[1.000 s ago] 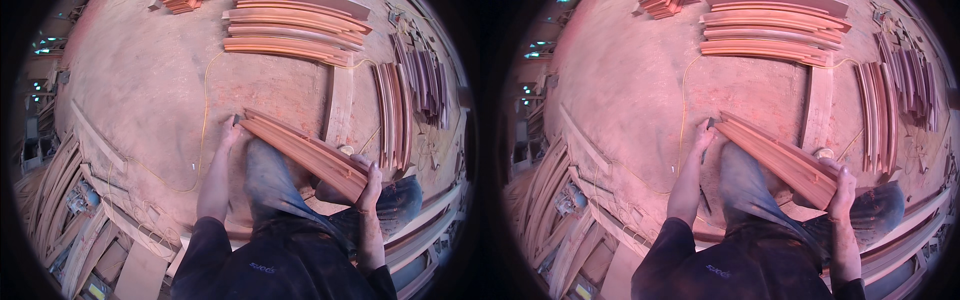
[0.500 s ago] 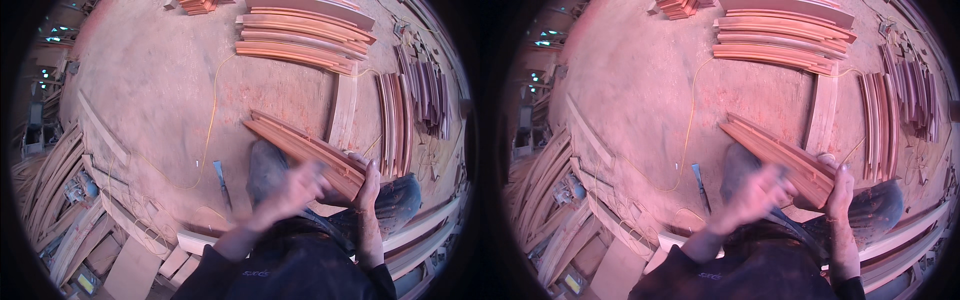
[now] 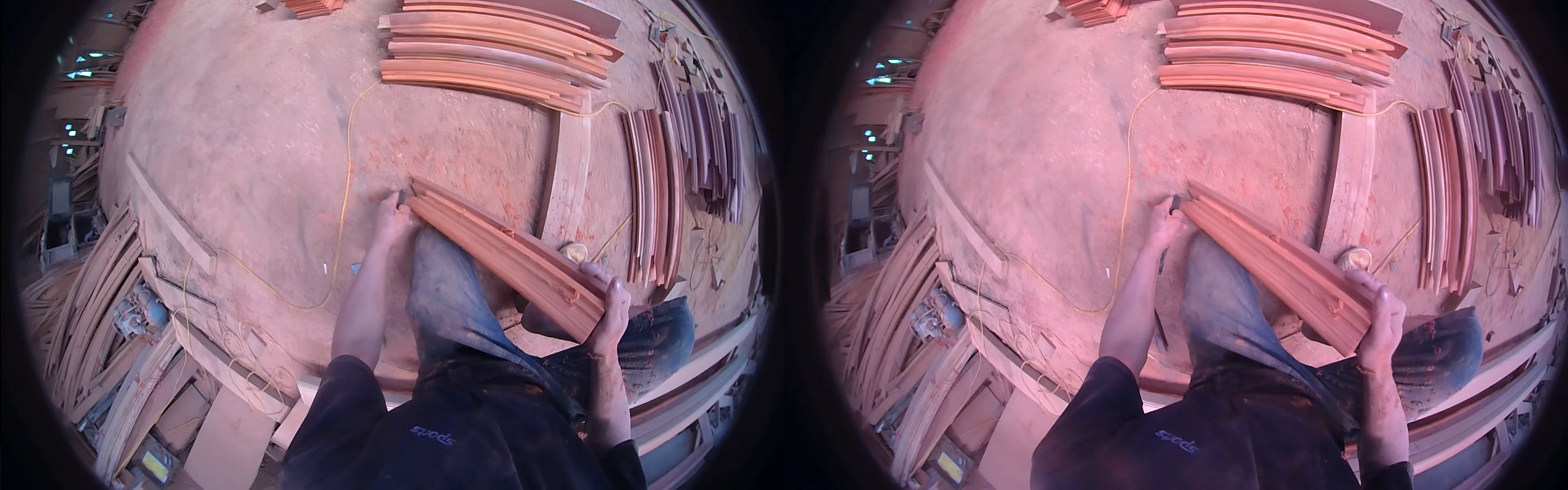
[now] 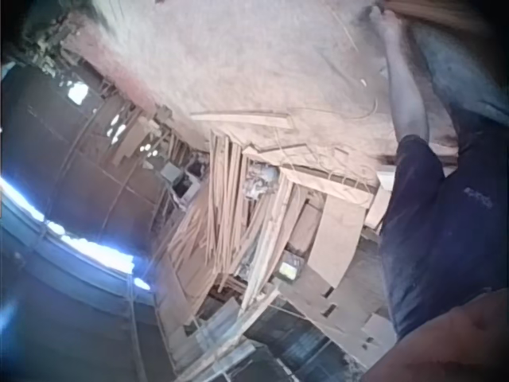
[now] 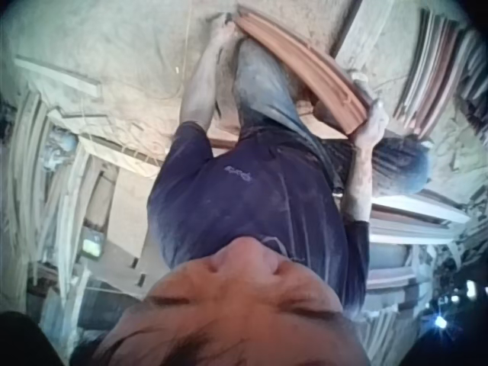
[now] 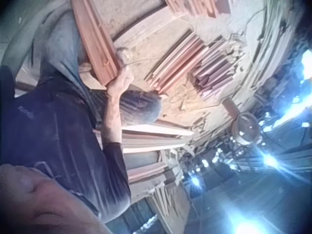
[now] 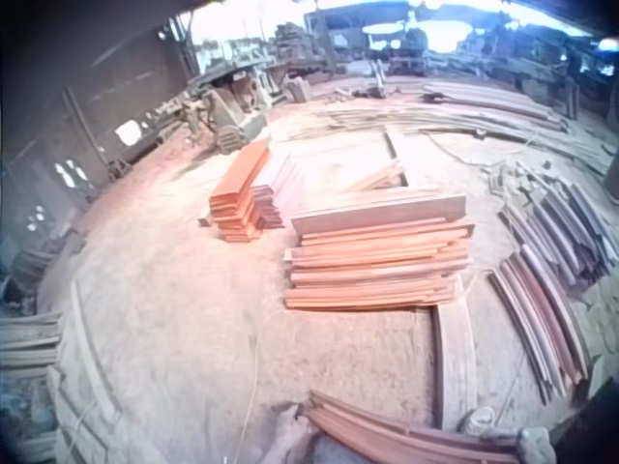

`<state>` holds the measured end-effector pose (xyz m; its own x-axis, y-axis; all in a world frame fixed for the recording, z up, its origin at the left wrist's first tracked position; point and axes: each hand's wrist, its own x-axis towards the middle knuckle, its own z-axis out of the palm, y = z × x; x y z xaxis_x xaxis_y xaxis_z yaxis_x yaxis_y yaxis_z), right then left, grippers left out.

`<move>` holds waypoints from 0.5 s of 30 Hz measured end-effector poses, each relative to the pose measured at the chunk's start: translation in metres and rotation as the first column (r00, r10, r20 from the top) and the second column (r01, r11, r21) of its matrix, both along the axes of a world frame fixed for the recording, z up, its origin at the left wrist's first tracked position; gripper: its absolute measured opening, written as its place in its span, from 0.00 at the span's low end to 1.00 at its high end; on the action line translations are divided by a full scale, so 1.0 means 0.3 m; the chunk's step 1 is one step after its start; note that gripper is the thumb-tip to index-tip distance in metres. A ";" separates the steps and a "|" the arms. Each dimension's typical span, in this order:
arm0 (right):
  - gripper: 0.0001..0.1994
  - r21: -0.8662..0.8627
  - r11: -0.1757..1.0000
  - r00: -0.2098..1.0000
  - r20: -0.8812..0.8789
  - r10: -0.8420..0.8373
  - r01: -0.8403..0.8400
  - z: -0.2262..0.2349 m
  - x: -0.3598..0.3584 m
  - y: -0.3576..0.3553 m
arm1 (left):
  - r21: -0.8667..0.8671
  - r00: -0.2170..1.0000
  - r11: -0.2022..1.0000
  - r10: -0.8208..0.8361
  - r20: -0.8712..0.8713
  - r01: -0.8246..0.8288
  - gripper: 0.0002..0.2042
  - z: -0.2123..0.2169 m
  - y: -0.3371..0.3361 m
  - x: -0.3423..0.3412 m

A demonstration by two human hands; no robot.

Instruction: The person sits on the floor and uses a hand scraper to smooth the edges and surfaces of several reddish-brown wooden planks. They handle the planks one at a time, scraping along the length and edges, then place the finished pieces into a nearby stack.

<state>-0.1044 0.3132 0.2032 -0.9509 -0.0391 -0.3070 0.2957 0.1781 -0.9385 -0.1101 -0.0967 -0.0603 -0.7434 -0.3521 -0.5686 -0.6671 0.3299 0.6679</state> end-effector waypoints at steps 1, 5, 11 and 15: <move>0.31 0.024 1.000 1.000 -0.014 0.006 -0.006 0.001 0.000 -0.002 | -0.001 0.995 0.999 -0.048 -0.090 0.048 0.14 0.053 0.036 0.013; 0.32 0.035 0.998 0.998 -0.040 0.045 -0.044 0.010 0.008 -0.014 | -0.004 0.986 0.988 -0.154 -0.060 0.154 0.18 0.404 0.318 0.114; 0.33 0.003 1.000 1.000 -0.003 0.012 -0.012 0.019 0.022 -0.033 | 0.249 0.776 0.861 -0.230 -0.588 0.444 0.21 0.935 0.702 0.294; 0.34 -0.023 1.000 1.000 0.008 -0.003 0.004 0.002 0.015 -0.018 | 0.549 0.978 0.826 -0.018 -0.207 0.131 0.22 0.728 0.480 0.214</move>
